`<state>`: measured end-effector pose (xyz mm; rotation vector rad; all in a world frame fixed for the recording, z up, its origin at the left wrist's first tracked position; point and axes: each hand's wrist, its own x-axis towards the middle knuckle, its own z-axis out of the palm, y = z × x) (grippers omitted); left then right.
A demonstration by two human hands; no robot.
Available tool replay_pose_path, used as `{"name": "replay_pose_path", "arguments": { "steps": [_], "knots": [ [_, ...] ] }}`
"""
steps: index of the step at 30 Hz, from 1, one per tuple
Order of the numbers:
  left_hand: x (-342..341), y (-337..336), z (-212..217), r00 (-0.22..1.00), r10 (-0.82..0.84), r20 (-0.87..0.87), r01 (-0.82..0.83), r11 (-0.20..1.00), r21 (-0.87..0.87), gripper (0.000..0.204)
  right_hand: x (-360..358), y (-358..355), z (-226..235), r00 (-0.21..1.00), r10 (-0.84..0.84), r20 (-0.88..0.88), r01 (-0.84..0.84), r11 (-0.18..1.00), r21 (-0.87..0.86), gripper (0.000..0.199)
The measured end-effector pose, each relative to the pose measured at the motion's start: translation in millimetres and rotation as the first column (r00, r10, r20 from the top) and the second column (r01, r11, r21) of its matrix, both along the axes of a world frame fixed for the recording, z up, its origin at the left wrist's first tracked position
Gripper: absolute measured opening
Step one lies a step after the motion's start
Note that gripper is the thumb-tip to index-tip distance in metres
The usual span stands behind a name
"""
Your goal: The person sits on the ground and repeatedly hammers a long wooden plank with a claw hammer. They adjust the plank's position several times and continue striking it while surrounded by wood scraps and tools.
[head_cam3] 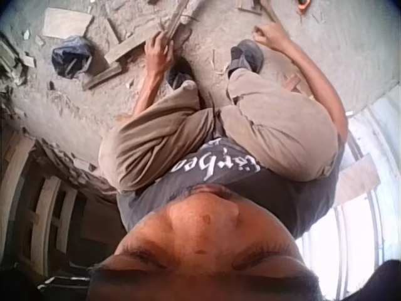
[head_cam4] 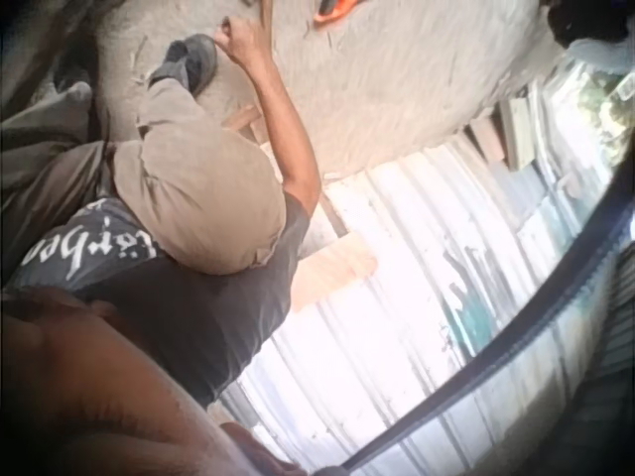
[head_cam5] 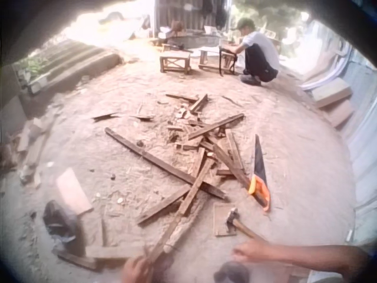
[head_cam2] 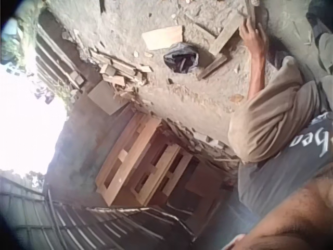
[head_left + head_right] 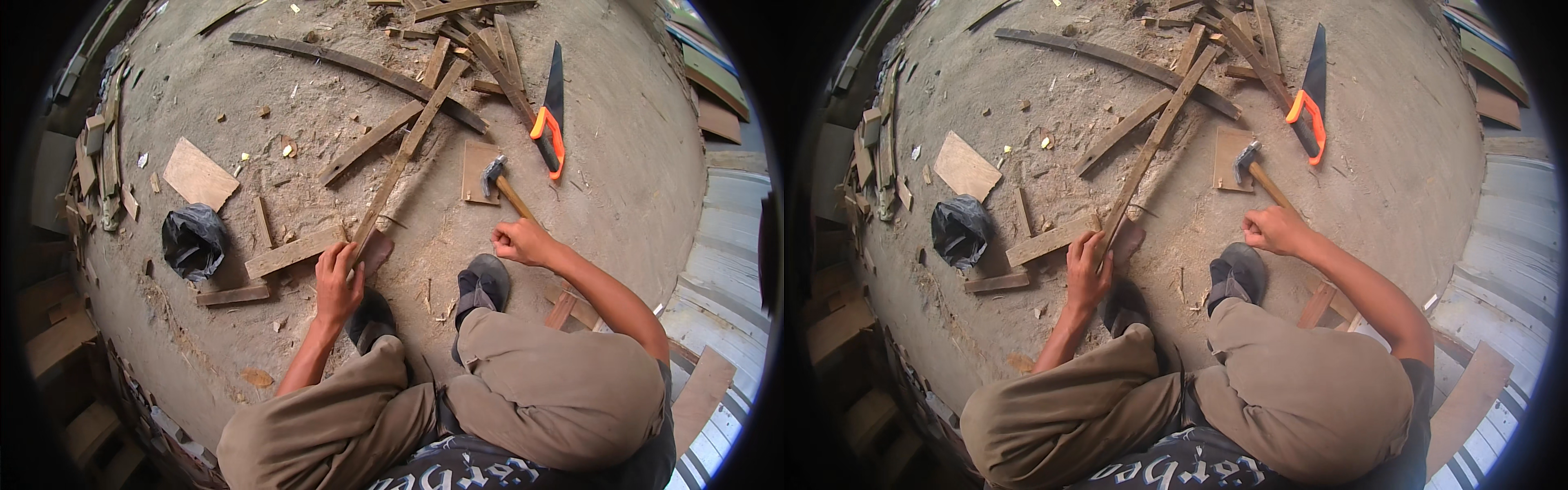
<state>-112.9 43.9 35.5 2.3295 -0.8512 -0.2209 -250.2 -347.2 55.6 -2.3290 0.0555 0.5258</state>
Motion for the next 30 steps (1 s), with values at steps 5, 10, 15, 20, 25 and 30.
{"name": "replay_pose_path", "arguments": {
  "steps": [5,10,15,20,25,30],
  "knots": [
    [-8,-48,36,0.711,-0.092,-0.697,-0.125,0.959,-0.255,0.046,52,92,25,0.981,-0.186,-0.054,0.190,0.866,0.462,0.016],
    [-16,-53,29,0.607,-0.091,-0.789,-0.235,0.928,-0.288,0.039,74,141,17,0.956,-0.267,-0.122,0.284,0.734,0.617,0.015],
    [-10,-36,34,0.584,0.063,-0.809,-0.339,0.925,-0.172,0.026,81,160,5,0.970,-0.236,-0.065,0.222,0.737,0.639,0.017],
    [18,4,33,0.630,0.191,-0.753,-0.531,0.814,-0.237,0.024,92,164,9,0.980,-0.191,0.061,0.124,0.817,0.564,0.017],
    [125,130,43,0.512,0.682,-0.522,-0.853,0.475,-0.216,0.041,98,137,9,0.963,-0.232,0.139,0.133,0.853,0.506,0.018],
    [134,149,16,0.562,0.747,-0.356,-0.803,0.595,-0.021,0.046,101,99,10,0.934,-0.173,0.313,0.086,0.958,0.273,0.022]
  ]
}}
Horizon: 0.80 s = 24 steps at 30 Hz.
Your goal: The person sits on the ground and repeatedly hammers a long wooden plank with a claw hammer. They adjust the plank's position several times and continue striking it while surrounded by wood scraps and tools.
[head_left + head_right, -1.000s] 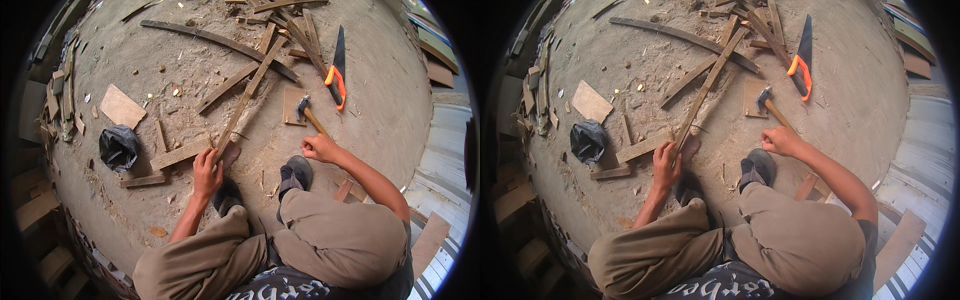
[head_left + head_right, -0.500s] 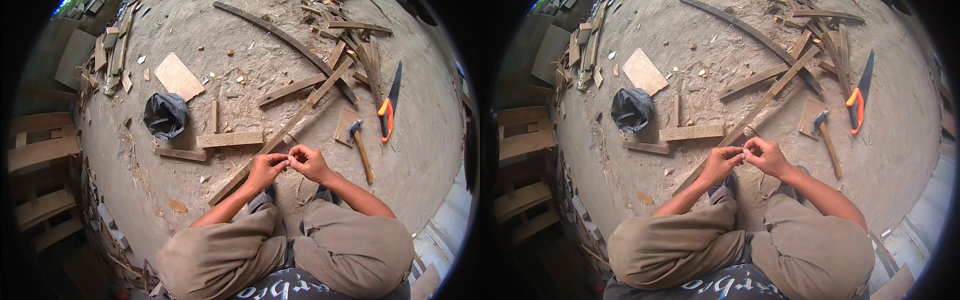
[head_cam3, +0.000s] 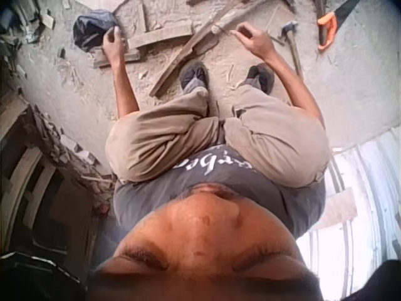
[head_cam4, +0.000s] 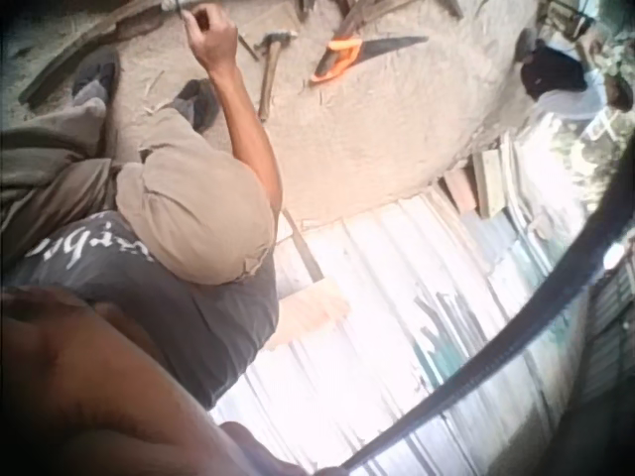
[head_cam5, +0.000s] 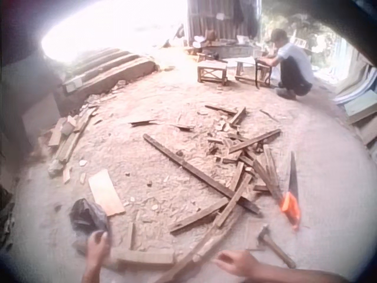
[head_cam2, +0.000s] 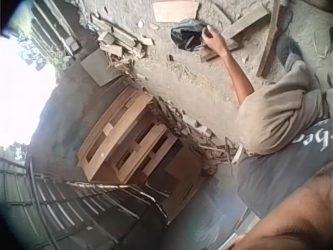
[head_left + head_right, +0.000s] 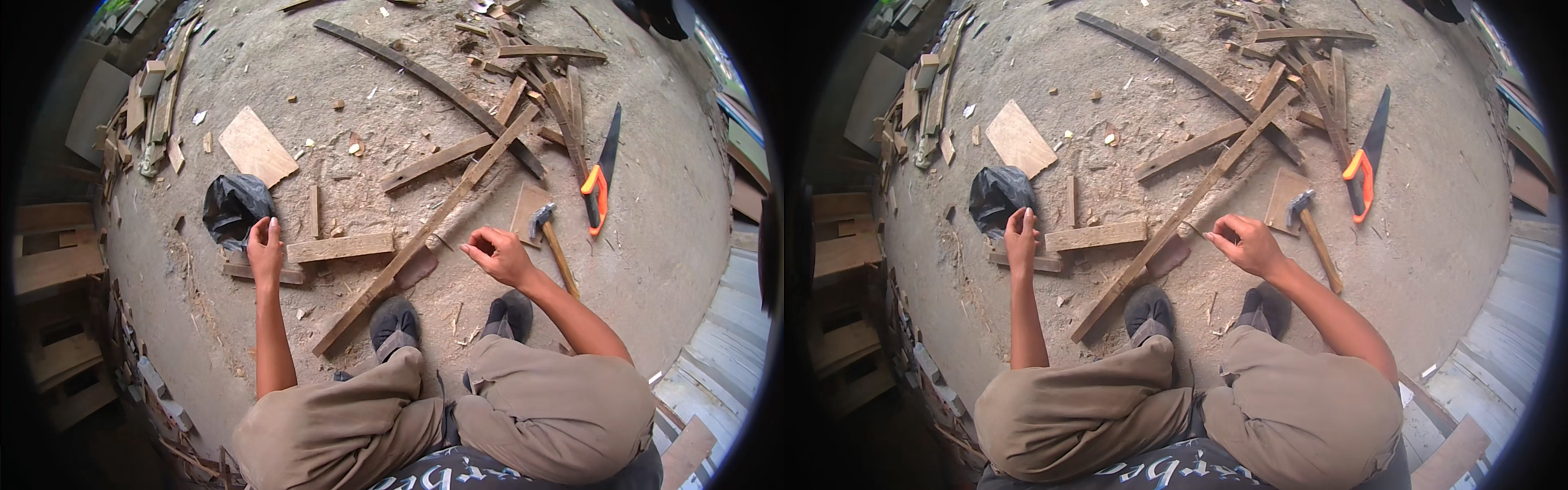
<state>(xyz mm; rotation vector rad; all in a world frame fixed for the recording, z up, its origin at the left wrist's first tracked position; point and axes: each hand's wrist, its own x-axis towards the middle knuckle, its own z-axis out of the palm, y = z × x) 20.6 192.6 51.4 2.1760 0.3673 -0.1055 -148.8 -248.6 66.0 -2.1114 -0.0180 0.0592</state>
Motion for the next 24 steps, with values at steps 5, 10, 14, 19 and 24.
{"name": "replay_pose_path", "arguments": {
  "steps": [5,10,14,19,24],
  "knots": [
    [-60,-142,-16,0.761,-0.633,0.140,0.618,0.774,0.138,0.036,-27,-57,-11,0.982,-0.130,0.136,0.164,0.946,-0.279,0.022],
    [-91,-200,-36,0.589,-0.783,0.199,0.746,0.622,0.240,0.046,-86,-103,-21,0.959,-0.265,0.105,0.272,0.742,-0.613,0.056],
    [-93,-201,-55,0.657,-0.751,0.065,0.739,0.658,0.142,0.050,-115,-119,-33,0.923,-0.369,-0.111,0.210,0.724,-0.657,0.058],
    [-73,-188,-25,0.734,-0.668,-0.120,0.662,0.744,-0.095,0.041,-118,-131,-49,0.880,-0.408,-0.243,0.216,0.799,-0.562,0.043],
    [-60,-180,-4,0.738,-0.671,-0.067,0.665,0.741,-0.092,0.038,-115,-133,-49,0.875,-0.386,-0.291,0.161,0.801,-0.577,0.034]
  ]
}}
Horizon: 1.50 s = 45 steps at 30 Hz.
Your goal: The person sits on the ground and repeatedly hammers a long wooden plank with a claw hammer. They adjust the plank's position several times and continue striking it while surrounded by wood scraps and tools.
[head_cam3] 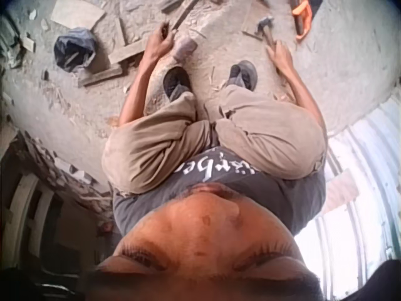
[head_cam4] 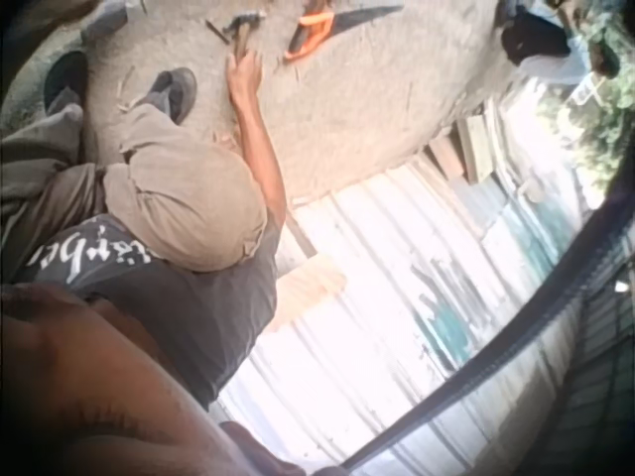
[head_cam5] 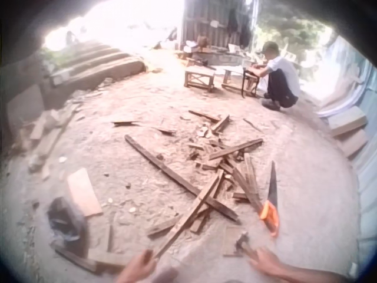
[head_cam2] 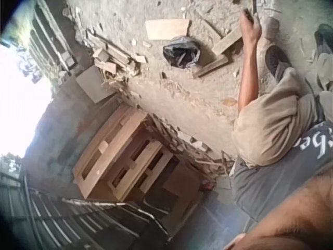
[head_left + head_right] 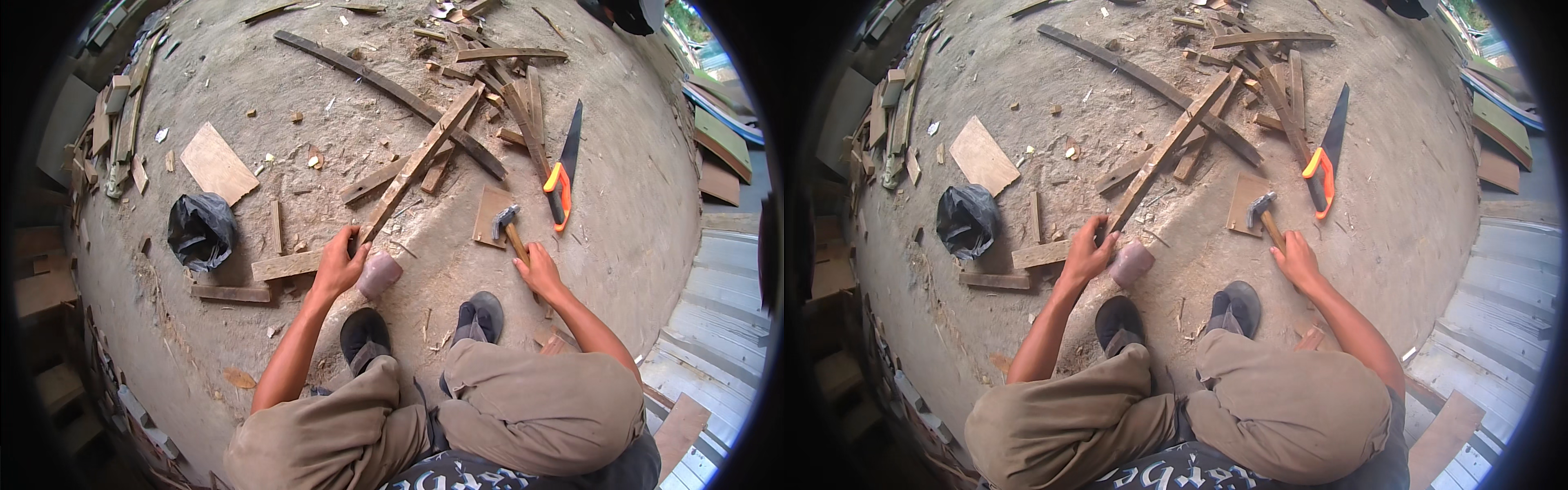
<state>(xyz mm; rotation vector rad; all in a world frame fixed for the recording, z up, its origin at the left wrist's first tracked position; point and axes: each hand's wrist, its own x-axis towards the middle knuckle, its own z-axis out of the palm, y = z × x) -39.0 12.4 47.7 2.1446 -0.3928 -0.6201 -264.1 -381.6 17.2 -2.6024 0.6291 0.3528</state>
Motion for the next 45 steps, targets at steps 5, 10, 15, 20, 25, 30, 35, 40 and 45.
{"name": "replay_pose_path", "arguments": {
  "steps": [5,10,15,20,25,30,35,40,45],
  "knots": [
    [9,-3,-4,0.915,-0.050,0.400,0.042,0.999,0.030,0.044,2,2,-1,0.998,-0.031,0.046,0.027,0.995,0.092,0.032],
    [10,-16,-24,0.878,-0.158,0.451,0.054,0.971,0.234,0.045,0,18,7,0.960,-0.262,0.101,0.217,0.921,0.324,0.033],
    [5,-8,-56,0.768,-0.327,0.551,0.104,0.912,0.396,0.047,32,53,47,0.851,-0.525,-0.014,0.301,0.465,0.833,0.040],
    [8,-19,-48,0.858,-0.302,0.416,0.115,0.901,0.418,0.044,83,68,81,0.884,-0.429,-0.186,0.367,0.390,0.845,0.045],
    [10,-15,-49,0.869,-0.280,0.408,0.094,0.903,0.419,0.047,133,87,94,0.848,-0.507,0.152,0.102,0.438,0.893,0.040],
    [13,-23,-43,0.902,-0.298,0.314,0.126,0.875,0.468,0.047,125,97,50,0.831,-0.411,0.376,-0.019,0.654,0.757,0.036],
    [12,-18,-47,0.906,-0.284,0.313,0.117,0.881,0.459,0.046,109,103,65,0.975,-0.215,0.064,0.103,0.685,0.721,0.038],
    [13,-20,-46,0.913,-0.283,0.292,0.124,0.878,0.463,0.045,139,104,95,0.816,-0.532,0.224,0.072,0.479,0.875,0.036],
    [15,-22,-46,0.899,-0.287,0.332,0.115,0.885,0.452,0.045,116,89,51,0.914,-0.393,0.102,0.180,0.617,0.767,0.039]
  ]
}}
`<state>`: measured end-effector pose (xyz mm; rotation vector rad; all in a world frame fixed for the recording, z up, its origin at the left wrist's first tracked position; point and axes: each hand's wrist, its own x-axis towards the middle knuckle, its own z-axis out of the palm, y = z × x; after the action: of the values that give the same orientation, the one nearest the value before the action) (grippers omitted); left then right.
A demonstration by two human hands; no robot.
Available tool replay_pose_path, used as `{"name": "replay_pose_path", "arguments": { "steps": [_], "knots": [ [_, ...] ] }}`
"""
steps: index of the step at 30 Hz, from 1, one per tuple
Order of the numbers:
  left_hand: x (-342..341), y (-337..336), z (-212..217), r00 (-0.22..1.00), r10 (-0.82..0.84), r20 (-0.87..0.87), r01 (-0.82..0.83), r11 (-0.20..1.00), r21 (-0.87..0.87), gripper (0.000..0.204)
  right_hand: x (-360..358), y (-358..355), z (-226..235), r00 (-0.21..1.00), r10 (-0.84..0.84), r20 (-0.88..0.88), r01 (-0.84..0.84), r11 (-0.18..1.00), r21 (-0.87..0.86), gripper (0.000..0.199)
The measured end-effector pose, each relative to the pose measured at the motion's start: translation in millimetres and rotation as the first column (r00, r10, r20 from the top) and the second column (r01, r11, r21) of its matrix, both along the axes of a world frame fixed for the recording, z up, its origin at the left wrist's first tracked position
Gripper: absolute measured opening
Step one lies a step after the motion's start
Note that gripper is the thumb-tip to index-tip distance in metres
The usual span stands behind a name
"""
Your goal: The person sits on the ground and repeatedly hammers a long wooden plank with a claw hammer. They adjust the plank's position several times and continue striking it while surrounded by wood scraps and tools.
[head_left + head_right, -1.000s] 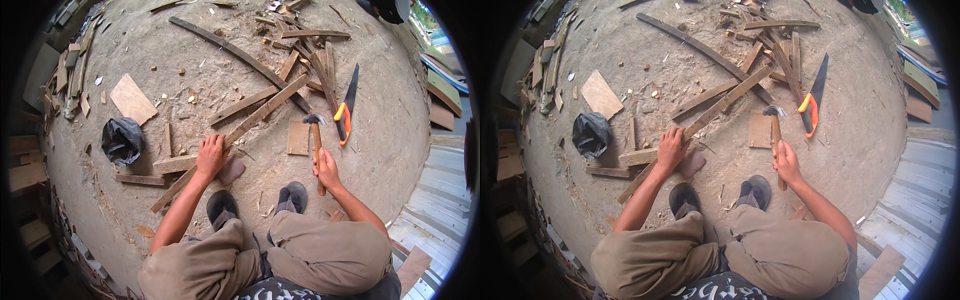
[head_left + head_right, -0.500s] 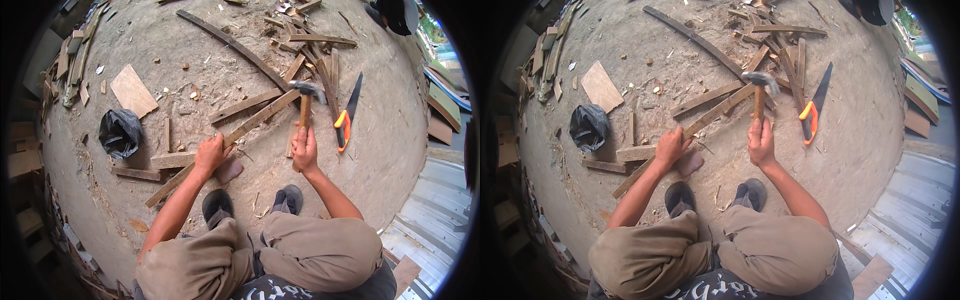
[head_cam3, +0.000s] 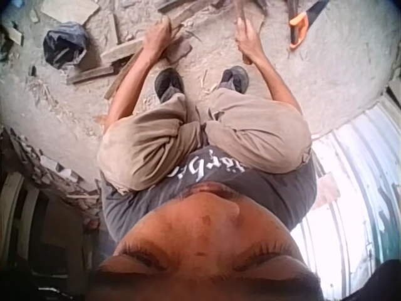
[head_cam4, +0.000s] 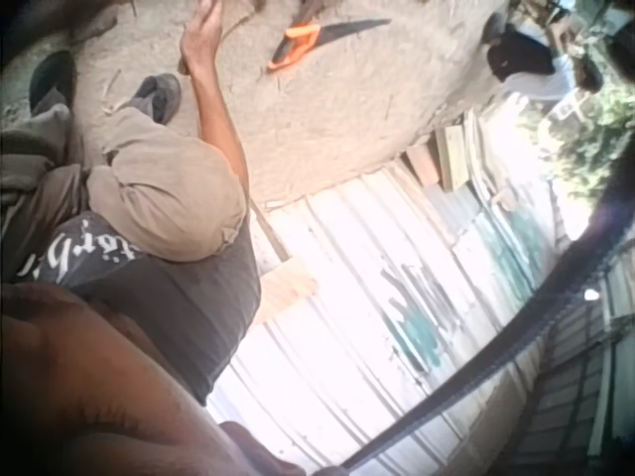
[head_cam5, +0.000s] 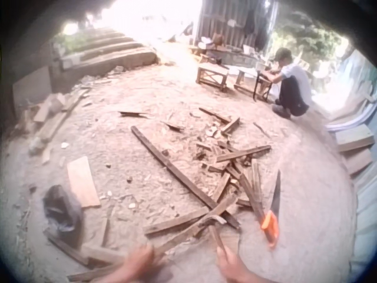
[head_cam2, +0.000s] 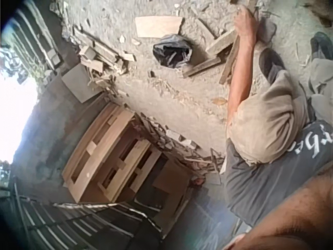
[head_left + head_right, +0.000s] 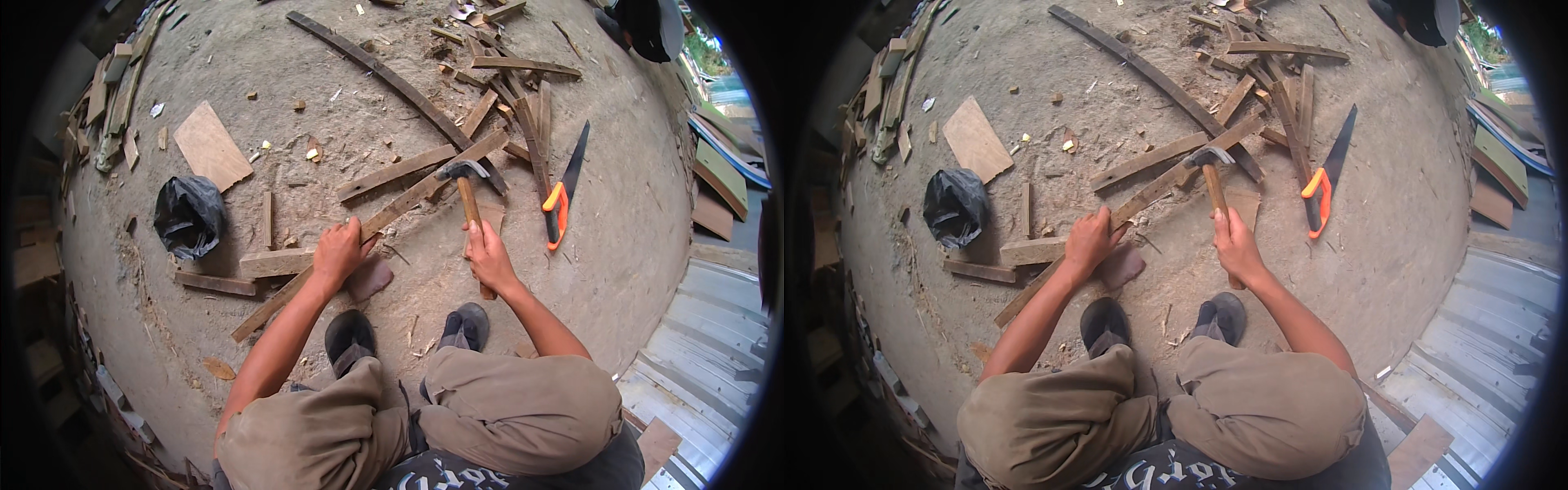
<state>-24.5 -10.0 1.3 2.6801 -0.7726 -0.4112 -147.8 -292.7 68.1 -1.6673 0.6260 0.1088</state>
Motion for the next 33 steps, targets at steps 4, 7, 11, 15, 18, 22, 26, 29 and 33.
{"name": "replay_pose_path", "arguments": {
  "steps": [4,7,11,15,18,22,26,29,33],
  "knots": [
    [-1,1,1,0.999,-0.007,0.032,0.007,1.000,-0.006,0.045,-7,-2,28,0.985,0.090,-0.150,-0.081,0.995,0.065,0.041],
    [-3,6,1,0.999,0.006,0.038,-0.007,1.000,0.012,0.046,9,1,44,0.995,-0.100,0.014,0.097,0.985,0.145,0.038],
    [-2,-1,1,0.998,0.006,0.056,-0.006,1.000,-0.001,0.047,30,3,30,0.915,-0.319,0.248,0.287,0.945,0.158,0.037],
    [4,1,2,0.999,0.006,0.047,-0.006,1.000,0.000,0.048,0,-7,23,0.971,0.076,-0.225,-0.057,0.994,0.093,0.039],
    [4,4,-2,0.999,0.013,0.044,-0.013,1.000,-0.007,0.048,3,-10,37,0.996,-0.017,-0.090,0.022,0.998,0.061,0.039],
    [-1,3,-2,0.999,0.019,0.043,-0.020,1.000,0.008,0.047,38,-10,47,0.944,-0.254,0.210,0.230,0.964,0.132,0.037],
    [2,-1,-2,1.000,-0.002,0.019,0.002,1.000,-0.006,0.047,14,-4,-19,0.985,0.067,0.162,-0.009,0.942,-0.336,0.036],
    [4,4,-3,0.999,0.034,0.043,-0.033,0.999,-0.018,0.049,8,3,12,0.991,0.131,-0.008,-0.129,0.960,-0.248,0.037],
    [1,3,-1,0.998,0.039,0.049,-0.040,0.999,0.013,0.048,23,1,51,0.988,0.011,0.156,0.024,0.976,-0.218,0.037]
  ]
}}
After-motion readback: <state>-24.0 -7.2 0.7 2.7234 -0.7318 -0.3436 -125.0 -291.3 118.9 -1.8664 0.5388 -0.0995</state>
